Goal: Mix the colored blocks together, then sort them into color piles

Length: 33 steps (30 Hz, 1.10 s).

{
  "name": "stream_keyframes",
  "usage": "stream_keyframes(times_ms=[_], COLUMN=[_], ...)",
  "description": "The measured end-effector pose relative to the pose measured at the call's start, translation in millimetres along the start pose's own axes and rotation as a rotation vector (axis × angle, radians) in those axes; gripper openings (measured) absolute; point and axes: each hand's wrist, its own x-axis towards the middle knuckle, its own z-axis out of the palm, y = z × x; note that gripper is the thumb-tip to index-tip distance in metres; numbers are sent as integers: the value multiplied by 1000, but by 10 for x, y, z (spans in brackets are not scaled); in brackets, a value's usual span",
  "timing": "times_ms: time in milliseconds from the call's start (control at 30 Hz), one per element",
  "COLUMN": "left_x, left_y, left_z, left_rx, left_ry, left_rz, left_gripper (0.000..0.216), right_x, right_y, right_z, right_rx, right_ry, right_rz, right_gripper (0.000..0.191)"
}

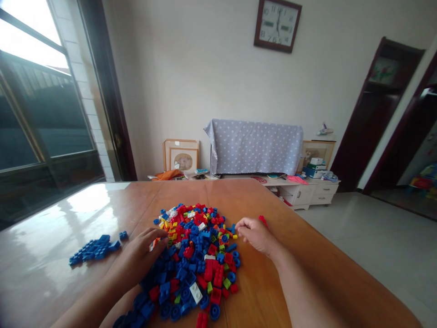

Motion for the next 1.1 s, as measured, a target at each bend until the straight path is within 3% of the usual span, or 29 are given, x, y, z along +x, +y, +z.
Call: stream_keyframes(times_ms=[133, 200, 333, 400, 500, 667, 733, 833, 1100], left_x=[-21, -28, -33, -33, -31, -27, -27, -28, -22], left_y=[47, 69, 88, 94, 112, 147, 149, 142, 126], left_z=[-29, -41, -48, -49, -55, -64, -60, -51, -43], left_rx=[-3, -4, -3, -1, 9, 13, 7, 4, 0], left_ry=[-23, -31, -35, -33, -40, -36, -43, -47, -52], left_rz=[-3, 0, 6, 5, 0, 2, 0, -3, -4], left_gripper=[35, 35, 34, 35, 35, 34, 33, 33, 36], right_x=[-128, -135, -106, -125, -230, -470, -524, -534, -389], right_y=[-264, -307, -313, -330, -411, -633, -700, -730, -541], right_z=[209, 268, 270, 207, 77, 11, 71, 193, 322], right_rx=[224, 283, 326, 285, 179, -30, -149, -256, -196], right_ry=[-323, -338, -239, -237, -357, -650, -630, -535, -347], right_rz=[-45, -31, -35, -76, -138, -148, -209, -293, -268], right_gripper=[25, 30, 35, 25, 17, 48, 54, 47, 30])
